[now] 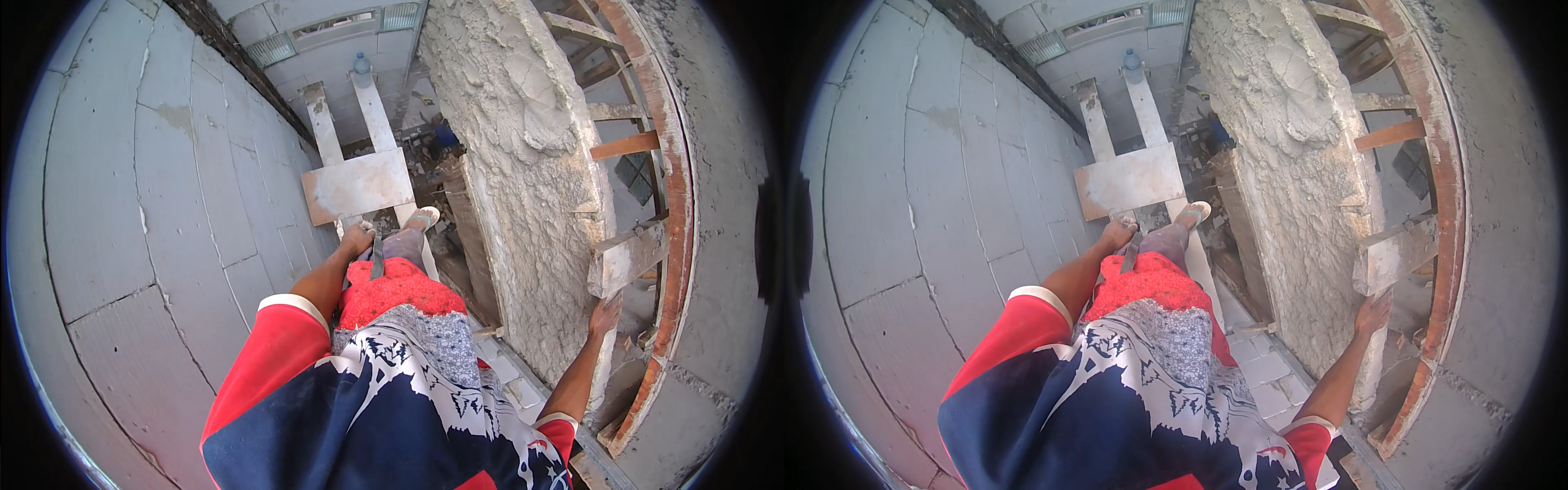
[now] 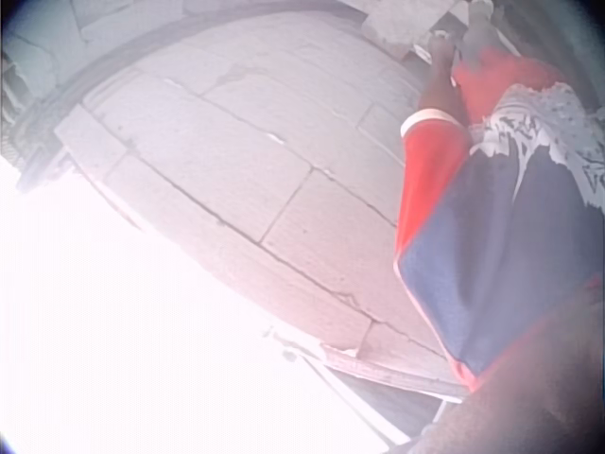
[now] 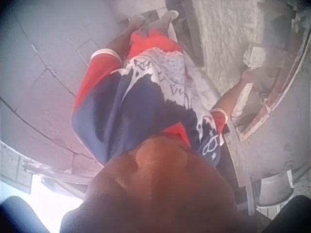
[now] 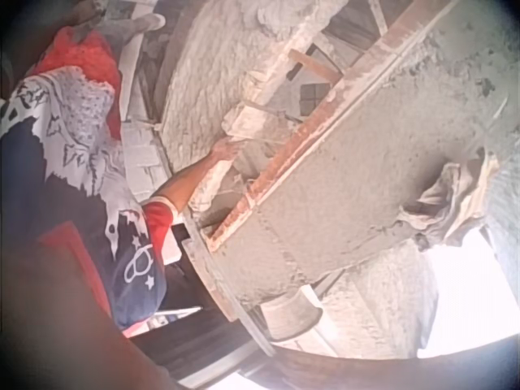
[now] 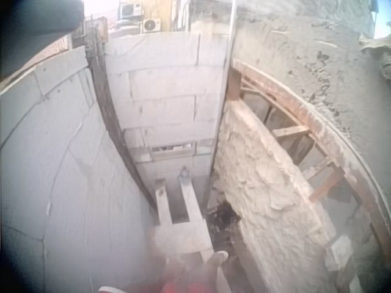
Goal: The person lifts a white insulation board into a wall cavity, taps it with a hammer to fit, and measures the gap with a tape measure. The person then repositions the board and continues adjusting it within the frame.
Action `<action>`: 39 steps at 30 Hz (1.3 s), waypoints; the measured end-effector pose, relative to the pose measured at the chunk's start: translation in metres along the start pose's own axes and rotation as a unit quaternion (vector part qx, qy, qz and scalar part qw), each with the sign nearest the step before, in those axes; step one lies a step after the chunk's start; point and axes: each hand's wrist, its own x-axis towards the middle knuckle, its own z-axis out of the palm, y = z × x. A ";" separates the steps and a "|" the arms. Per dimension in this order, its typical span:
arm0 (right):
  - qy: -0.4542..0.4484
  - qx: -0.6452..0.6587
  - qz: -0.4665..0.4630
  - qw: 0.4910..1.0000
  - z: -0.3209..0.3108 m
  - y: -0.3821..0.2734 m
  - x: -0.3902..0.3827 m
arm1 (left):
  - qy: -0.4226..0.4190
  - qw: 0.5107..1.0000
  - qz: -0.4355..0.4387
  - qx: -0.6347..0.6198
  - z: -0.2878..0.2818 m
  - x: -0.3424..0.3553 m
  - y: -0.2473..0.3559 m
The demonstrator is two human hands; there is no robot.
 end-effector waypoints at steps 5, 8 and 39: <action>-0.005 -0.005 0.000 1.000 0.001 0.001 0.001 | 0.005 1.000 0.025 -0.008 0.001 0.001 -0.003; -0.014 -0.001 0.007 1.000 -0.005 -0.004 -0.002 | 0.000 0.999 0.031 -0.015 0.003 0.004 -0.006; -0.002 0.018 -0.007 1.000 -0.012 -0.006 -0.003 | -0.001 1.000 -0.001 -0.023 0.006 0.002 -0.005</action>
